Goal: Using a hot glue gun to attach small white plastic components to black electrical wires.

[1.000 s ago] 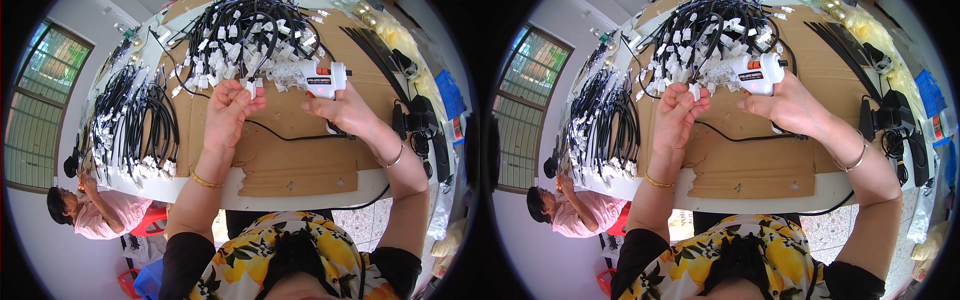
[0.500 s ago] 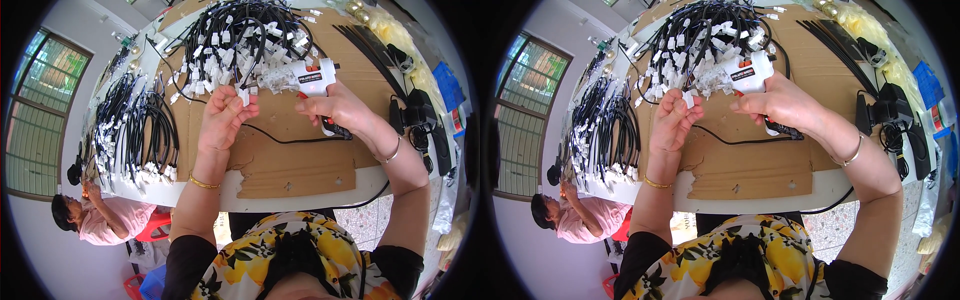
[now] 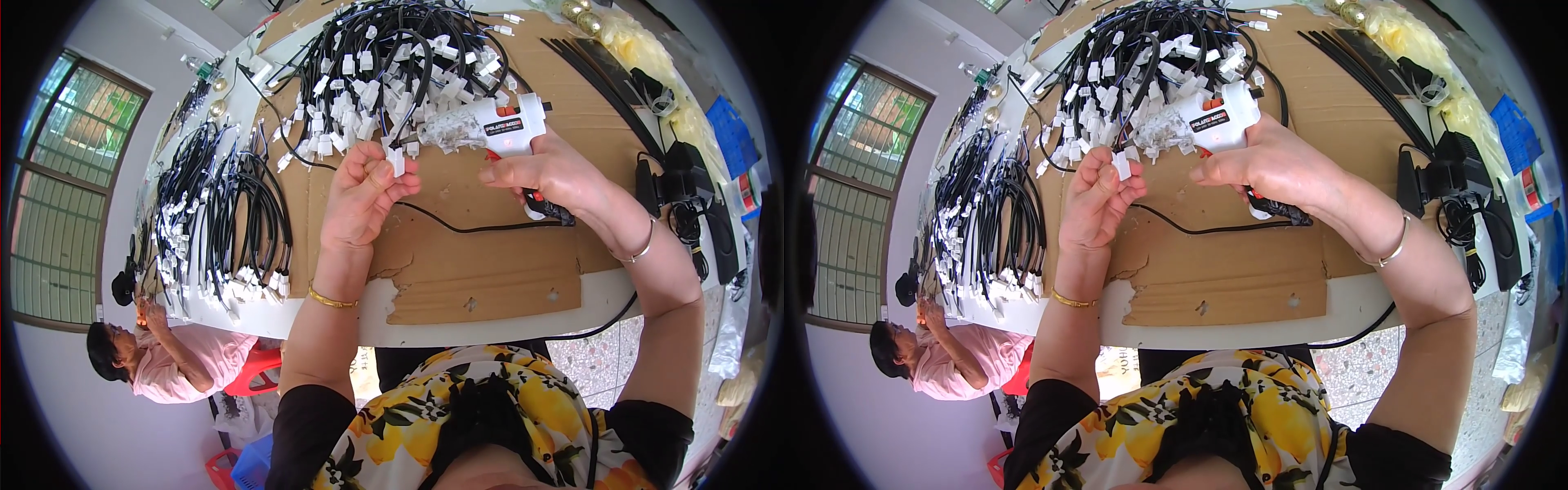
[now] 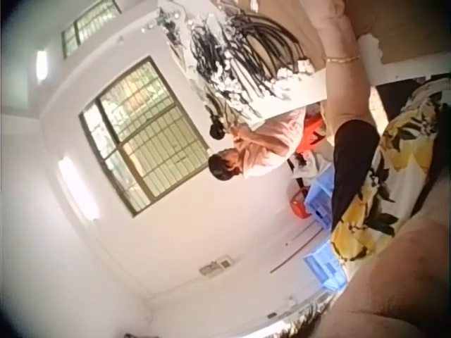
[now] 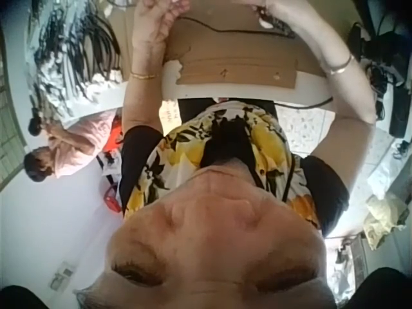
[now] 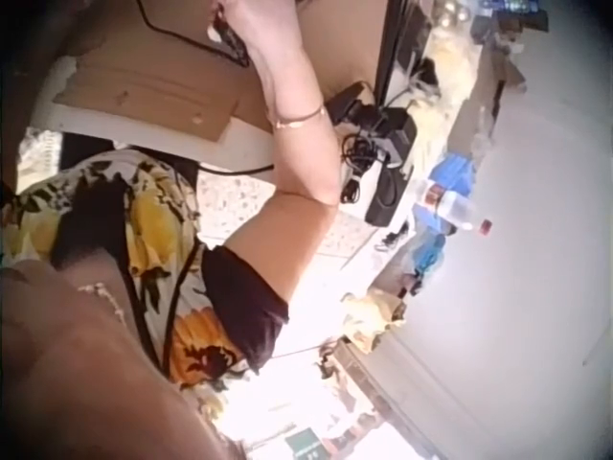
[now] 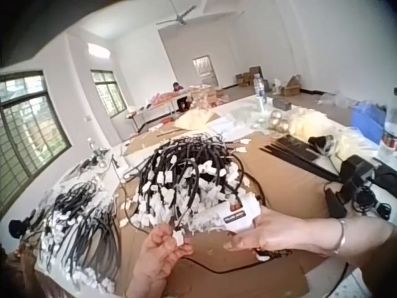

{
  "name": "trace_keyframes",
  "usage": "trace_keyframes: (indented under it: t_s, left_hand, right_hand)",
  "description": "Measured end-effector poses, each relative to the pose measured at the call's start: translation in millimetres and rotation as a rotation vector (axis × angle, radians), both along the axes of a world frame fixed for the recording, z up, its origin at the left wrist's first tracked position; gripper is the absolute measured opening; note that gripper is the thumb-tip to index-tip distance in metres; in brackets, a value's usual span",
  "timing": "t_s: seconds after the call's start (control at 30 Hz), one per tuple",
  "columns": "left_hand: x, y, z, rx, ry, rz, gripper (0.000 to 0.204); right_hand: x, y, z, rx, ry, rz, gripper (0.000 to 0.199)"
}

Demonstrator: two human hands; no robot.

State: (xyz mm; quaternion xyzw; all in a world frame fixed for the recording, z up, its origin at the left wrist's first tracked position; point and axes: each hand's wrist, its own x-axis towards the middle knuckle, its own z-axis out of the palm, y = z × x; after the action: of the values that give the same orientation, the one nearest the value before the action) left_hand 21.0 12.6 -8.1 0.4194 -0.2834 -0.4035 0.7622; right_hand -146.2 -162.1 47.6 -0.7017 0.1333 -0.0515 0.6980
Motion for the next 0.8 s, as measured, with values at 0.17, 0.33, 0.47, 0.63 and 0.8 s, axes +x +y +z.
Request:
trace_keyframes:
  t_s: [0.17, 0.33, 0.47, 0.63, 0.8]
  left_hand:
    - [1.1, 0.5, -0.5, -0.009, 0.003, -0.008, 0.013]
    - [2.3, -0.4, -1.5, -0.002, -0.002, -0.014, 0.013]
    - [2.8, 0.2, -1.9, 0.010, -0.007, -0.014, 0.014]
    - [2.1, -0.3, -2.4, 0.019, 0.003, -0.004, 0.014]
    - [2.0, 0.1, -2.5, 0.023, -0.002, -0.005, 0.015]
  right_hand:
    - [-1.1, 0.0, 2.1, 0.005, 0.001, 0.006, 0.021]
    - [0.6, -3.4, -1.4, 0.029, -0.015, 0.043, 0.020]
    - [1.4, -4.2, -2.0, 0.029, -0.056, 0.086, 0.019]
    - [1.1, -4.2, -4.2, 0.039, -0.062, 0.073, 0.017]
    - [1.2, -4.4, -2.2, 0.009, -0.009, 0.067, 0.015]
